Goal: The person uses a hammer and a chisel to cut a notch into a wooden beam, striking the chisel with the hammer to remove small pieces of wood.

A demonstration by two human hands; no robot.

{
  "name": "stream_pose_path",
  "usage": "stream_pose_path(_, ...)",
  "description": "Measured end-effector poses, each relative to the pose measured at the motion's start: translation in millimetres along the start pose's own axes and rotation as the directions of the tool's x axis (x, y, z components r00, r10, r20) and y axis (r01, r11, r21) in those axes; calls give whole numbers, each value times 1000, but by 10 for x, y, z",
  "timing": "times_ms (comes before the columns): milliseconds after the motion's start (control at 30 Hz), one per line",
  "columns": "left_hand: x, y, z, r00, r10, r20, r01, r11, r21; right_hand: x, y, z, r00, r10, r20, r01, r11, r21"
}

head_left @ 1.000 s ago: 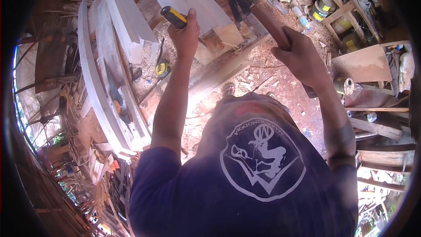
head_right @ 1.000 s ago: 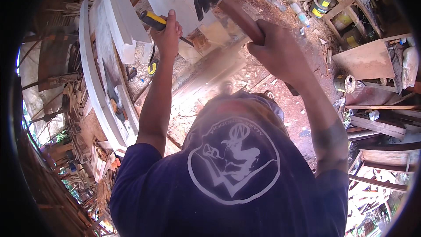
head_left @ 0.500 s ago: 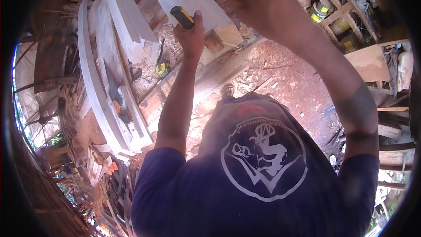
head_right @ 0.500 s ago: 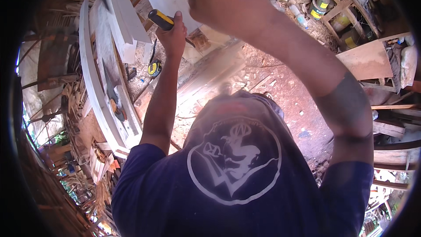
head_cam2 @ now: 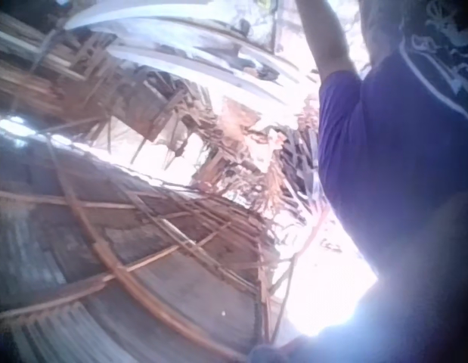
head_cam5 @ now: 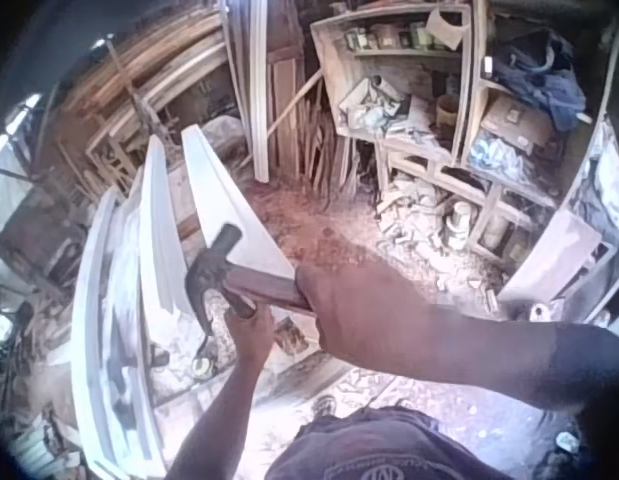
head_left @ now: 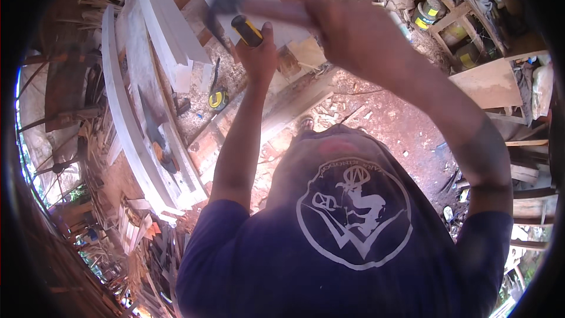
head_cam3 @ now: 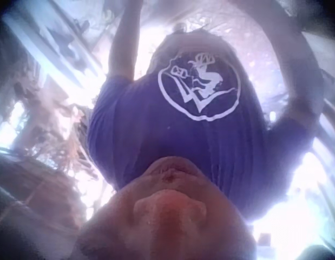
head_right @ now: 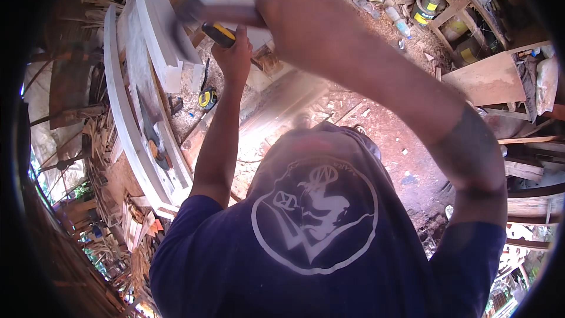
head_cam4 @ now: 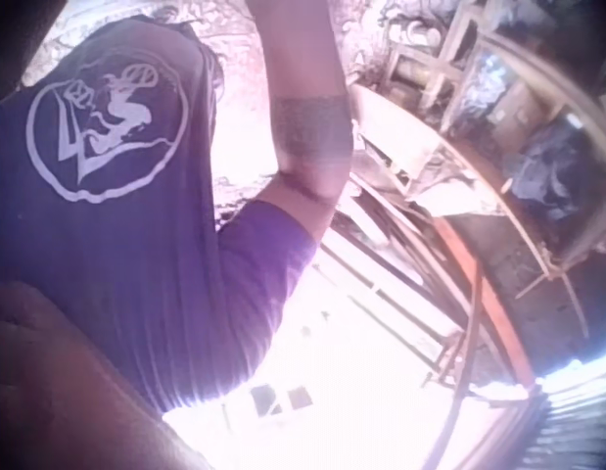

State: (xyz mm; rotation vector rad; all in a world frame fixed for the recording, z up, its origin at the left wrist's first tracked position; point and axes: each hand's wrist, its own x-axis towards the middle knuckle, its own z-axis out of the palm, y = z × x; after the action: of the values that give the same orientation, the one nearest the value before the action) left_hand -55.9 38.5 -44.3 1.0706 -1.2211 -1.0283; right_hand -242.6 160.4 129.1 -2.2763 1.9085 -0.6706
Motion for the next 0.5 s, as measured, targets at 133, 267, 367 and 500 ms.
stream_pose_path(133, -58, 97, -103, 998, 11, 63, -12, 1000, 7, -126, 179, 215, 988, 113, 104, -128, 980, 155)
stream_pose_path(267, -144, 156, -253, 967, 16, 254, 2, 997, -72, -477, 318, 135, 935, 323, 147, -355, 848, 393)
stream_pose_path(367, -401, 89, -297, 978, 70, 197, -60, 997, -58, -830, 468, 177, 860, 482, 169, -504, 748, 432)
stream_pose_path(500, -699, -90, -595, 953, 287, 98, -271, 951, -150, -1294, 619, 194, 736, 650, 190, -665, 641, 384)
